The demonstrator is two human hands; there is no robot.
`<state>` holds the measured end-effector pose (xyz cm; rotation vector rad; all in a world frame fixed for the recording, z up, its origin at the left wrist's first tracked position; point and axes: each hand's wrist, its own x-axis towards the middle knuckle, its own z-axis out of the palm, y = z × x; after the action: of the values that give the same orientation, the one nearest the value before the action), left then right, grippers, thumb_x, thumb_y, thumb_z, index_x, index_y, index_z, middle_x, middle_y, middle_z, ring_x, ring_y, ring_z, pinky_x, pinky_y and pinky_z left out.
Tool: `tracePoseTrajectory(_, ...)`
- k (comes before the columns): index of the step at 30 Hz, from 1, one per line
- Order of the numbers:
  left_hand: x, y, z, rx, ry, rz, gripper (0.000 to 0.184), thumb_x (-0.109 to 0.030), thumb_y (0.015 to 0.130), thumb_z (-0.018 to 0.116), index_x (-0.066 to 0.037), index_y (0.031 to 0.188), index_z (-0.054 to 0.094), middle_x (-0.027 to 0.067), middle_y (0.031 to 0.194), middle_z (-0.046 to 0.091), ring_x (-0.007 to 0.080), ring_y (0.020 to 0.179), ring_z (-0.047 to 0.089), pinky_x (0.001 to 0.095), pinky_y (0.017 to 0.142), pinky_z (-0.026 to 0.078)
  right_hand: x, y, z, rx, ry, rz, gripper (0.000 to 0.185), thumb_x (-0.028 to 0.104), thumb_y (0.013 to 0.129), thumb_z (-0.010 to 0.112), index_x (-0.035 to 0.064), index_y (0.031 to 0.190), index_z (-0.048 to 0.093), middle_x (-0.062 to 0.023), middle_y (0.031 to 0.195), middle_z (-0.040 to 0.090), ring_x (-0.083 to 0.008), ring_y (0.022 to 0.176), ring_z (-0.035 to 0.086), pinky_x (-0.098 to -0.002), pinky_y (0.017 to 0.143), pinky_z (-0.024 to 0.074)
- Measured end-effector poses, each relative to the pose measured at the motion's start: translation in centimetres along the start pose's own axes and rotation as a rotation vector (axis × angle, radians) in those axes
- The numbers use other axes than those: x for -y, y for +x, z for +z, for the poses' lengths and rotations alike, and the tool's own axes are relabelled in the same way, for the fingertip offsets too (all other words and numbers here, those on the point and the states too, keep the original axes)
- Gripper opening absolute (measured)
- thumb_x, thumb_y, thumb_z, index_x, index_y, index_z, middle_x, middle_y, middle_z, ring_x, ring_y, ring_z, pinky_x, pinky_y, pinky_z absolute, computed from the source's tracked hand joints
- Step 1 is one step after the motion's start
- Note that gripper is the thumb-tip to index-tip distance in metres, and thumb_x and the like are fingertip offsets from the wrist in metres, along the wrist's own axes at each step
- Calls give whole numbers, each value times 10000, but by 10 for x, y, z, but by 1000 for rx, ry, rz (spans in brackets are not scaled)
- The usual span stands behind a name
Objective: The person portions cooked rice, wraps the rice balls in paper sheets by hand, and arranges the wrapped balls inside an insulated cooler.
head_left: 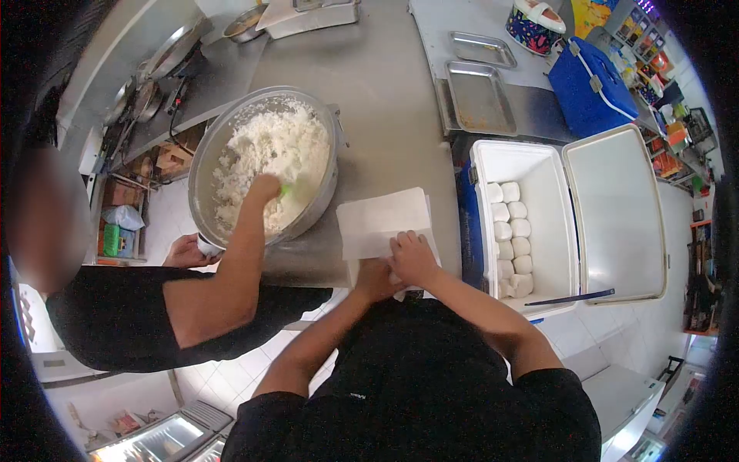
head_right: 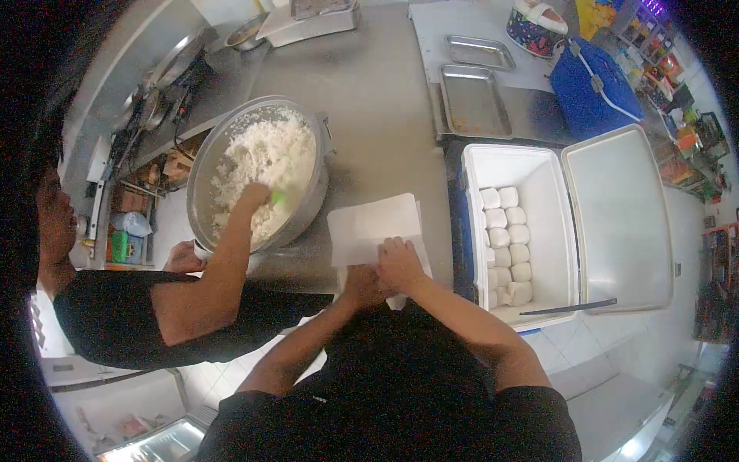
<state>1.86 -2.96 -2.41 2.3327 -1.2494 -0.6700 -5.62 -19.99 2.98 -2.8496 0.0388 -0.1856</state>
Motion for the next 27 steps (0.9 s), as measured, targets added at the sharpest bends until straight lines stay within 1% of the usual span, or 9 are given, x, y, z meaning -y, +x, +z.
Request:
tracePoseTrajectory(2,36,-12,-24,80,-166,102,844,-563,796,775,-46,1430,570,232,1423,566,448,1398,429,620,1151,290,10,-1,-34,46,86,122,507,323,844,728,-56,1169,638,-171,1091,586,-355,1121,566,-479,936,466)
tracePoseTrajectory(4,34,-15,-29,-500,-20,-37,776,-497,826,769,-66,1439,570,248,1439,541,450,1380,445,598,1150,309,12,-15,-31,-41,75,50,607,345,850,728,-68,1276,600,-200,1187,579,-378,1174,546,-490,967,451)
tracePoseTrajectory(6,22,-20,-33,-710,148,-20,704,-441,855,754,-73,1429,580,264,1456,514,447,1371,453,577,1154,319,14,-34,-25,-130,42,-27,662,354,864,715,-69,1352,566,-206,1219,575,-377,1175,541,-504,962,446)
tracePoseTrajectory(11,26,-16,-5,-514,236,277,418,-200,921,678,-52,1311,644,208,1346,595,393,1207,594,509,1068,454,-18,-63,48,-275,-48,29,502,248,903,651,-62,1295,598,-200,1259,583,-362,1224,540,-517,1018,451)
tracePoseTrajectory(14,57,-10,-1,-445,207,291,351,-103,902,666,-46,1249,668,167,1206,652,384,1079,651,483,980,520,-34,-53,15,64,131,117,427,125,896,591,-48,1287,597,-203,1246,628,-366,1263,567,-497,1053,454)
tracePoseTrajectory(19,20,35,-46,-466,192,45,234,-89,868,675,-45,1094,717,182,995,660,404,981,651,491,916,539,-43,12,18,221,161,417,163,112,880,600,48,1014,670,-175,961,717,-369,957,722,-493,826,587)
tracePoseTrajectory(23,10,50,-68,-244,314,47,122,-127,875,681,-46,947,738,199,929,646,417,912,636,504,837,528,-47,26,38,7,196,441,178,156,924,599,30,846,699,-201,929,714,-391,930,731,-481,766,604)
tracePoseTrajectory(25,17,41,-43,-333,193,3,95,-122,870,689,-39,864,734,187,889,649,399,903,637,520,800,502,-40,18,46,24,218,492,178,143,861,615,16,872,738,-211,927,712,-383,874,722,-512,746,580)
tracePoseTrajectory(27,2,32,-39,-373,107,-64,103,-105,885,684,-26,897,748,194,892,691,362,877,677,477,785,521,-39,-1,87,-209,356,450,245,207,931,602,21,835,730,-205,915,707,-391,847,701,-508,765,558)
